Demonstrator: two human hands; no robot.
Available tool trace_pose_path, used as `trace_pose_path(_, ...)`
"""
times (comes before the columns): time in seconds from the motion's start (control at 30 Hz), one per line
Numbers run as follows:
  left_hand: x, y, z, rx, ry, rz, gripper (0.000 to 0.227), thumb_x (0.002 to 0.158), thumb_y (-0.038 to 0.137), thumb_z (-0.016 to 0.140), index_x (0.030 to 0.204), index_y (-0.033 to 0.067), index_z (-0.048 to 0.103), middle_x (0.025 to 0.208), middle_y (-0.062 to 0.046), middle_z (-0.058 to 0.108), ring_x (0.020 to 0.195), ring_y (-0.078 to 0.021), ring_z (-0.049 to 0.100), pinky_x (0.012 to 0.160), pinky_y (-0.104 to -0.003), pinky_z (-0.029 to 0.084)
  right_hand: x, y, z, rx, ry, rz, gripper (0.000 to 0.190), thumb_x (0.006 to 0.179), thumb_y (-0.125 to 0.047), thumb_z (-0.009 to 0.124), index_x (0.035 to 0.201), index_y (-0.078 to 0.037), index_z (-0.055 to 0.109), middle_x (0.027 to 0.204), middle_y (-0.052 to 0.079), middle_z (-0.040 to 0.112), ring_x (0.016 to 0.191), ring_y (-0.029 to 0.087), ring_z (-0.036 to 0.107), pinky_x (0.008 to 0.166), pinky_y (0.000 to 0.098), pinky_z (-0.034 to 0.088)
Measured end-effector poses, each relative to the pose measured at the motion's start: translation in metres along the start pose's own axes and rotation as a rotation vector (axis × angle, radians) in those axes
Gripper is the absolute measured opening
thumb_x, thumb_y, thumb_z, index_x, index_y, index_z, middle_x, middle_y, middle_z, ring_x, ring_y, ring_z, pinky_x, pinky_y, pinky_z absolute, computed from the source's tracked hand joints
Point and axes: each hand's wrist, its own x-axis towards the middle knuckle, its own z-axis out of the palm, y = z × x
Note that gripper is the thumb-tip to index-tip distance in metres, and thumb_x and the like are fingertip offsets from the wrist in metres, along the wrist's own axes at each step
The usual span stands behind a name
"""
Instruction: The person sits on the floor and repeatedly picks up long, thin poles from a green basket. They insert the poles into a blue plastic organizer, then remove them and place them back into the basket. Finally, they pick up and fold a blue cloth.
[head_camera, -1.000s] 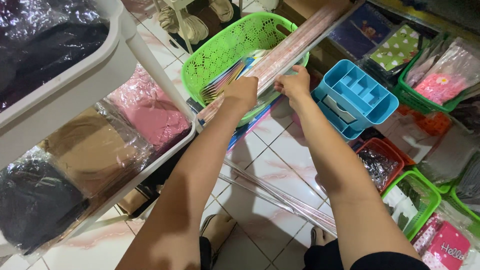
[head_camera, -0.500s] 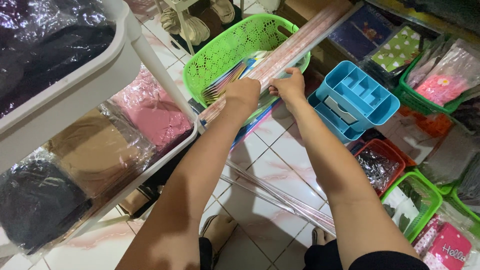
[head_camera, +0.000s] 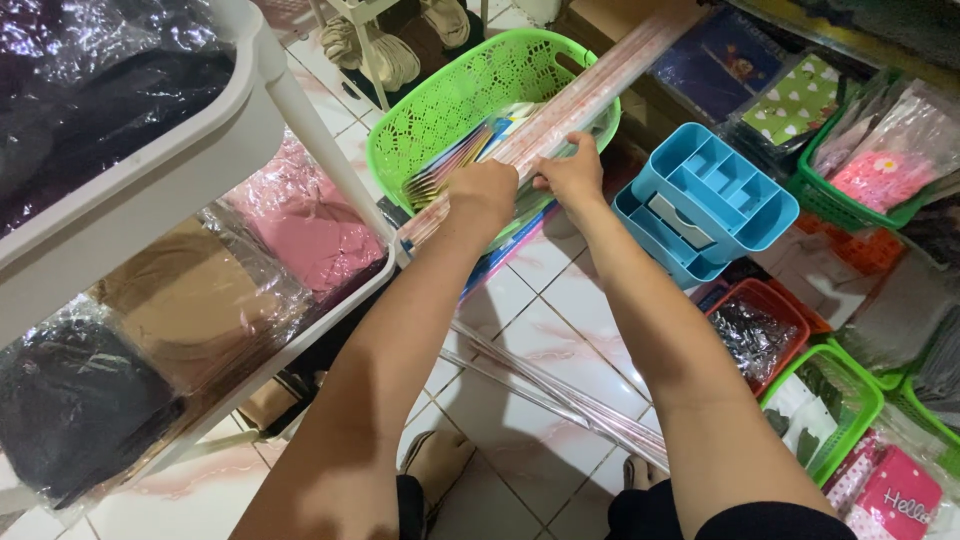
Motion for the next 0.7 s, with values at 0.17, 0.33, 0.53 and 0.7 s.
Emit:
trace_pose_path(0.17, 0.002, 0.001, 0.001, 0.009, 0.006, 0.016, 0.025, 0.089, 0.013, 0.069, 0.112, 0.0121, 0.076, 0.120, -0.014, 0.073, 0.110, -0.0318, 0.072, 0.087, -0.044, 0.059, -0.008, -0.011, -0.002, -0.132, 0.016, -0.012, 0.065, 0.081, 0.001, 0.079, 0.135, 0.000, 0.044, 0.086, 0.013, 0.071, 0.063, 0.016, 0.071, 0.056, 0.0311, 0.061)
trace_pose_path(0.33, 0.008, 0.007, 0.010, 0.007, 0.091, 0.074, 0.023, 0.089, 0.011, 0.067, 0.110, 0.0111, 0.077, 0.116, -0.015, 0.075, 0.107, -0.0319, 0.073, 0.086, -0.043, 0.060, -0.009, -0.017, -0.014, -0.146, 0.032, -0.029, 0.067, 0.080, -0.001, 0.080, 0.136, 0.001, 0.044, 0.084, 0.012, 0.070, 0.063, 0.017, 0.072, 0.056, 0.0336, 0.064)
trace_pose_path(0.53, -0.002, 0.033, 0.007, -0.012, 0.260, 0.216, 0.019, 0.095, 0.016, 0.062, 0.111, 0.0113, 0.073, 0.106, -0.015, 0.076, 0.097, -0.0336, 0.075, 0.078, -0.047, 0.060, -0.024, -0.033, -0.049, -0.242, -0.019, -0.101, 0.050, 0.082, -0.007, 0.081, 0.123, 0.004, 0.056, 0.083, 0.011, 0.071, 0.067, 0.017, 0.074, 0.057, 0.0329, 0.064)
trace_pose_path(0.7, -0.008, 0.066, 0.045, 0.040, 0.130, 0.358, 0.021, 0.088, 0.016, 0.065, 0.107, 0.0136, 0.075, 0.104, -0.013, 0.076, 0.095, -0.0339, 0.075, 0.078, -0.048, 0.060, -0.062, -0.045, -0.092, -0.534, -0.235, -0.174, 0.029, 0.083, -0.008, 0.080, 0.108, 0.003, 0.068, 0.082, 0.013, 0.075, 0.066, 0.016, 0.071, 0.059, 0.0313, 0.057)
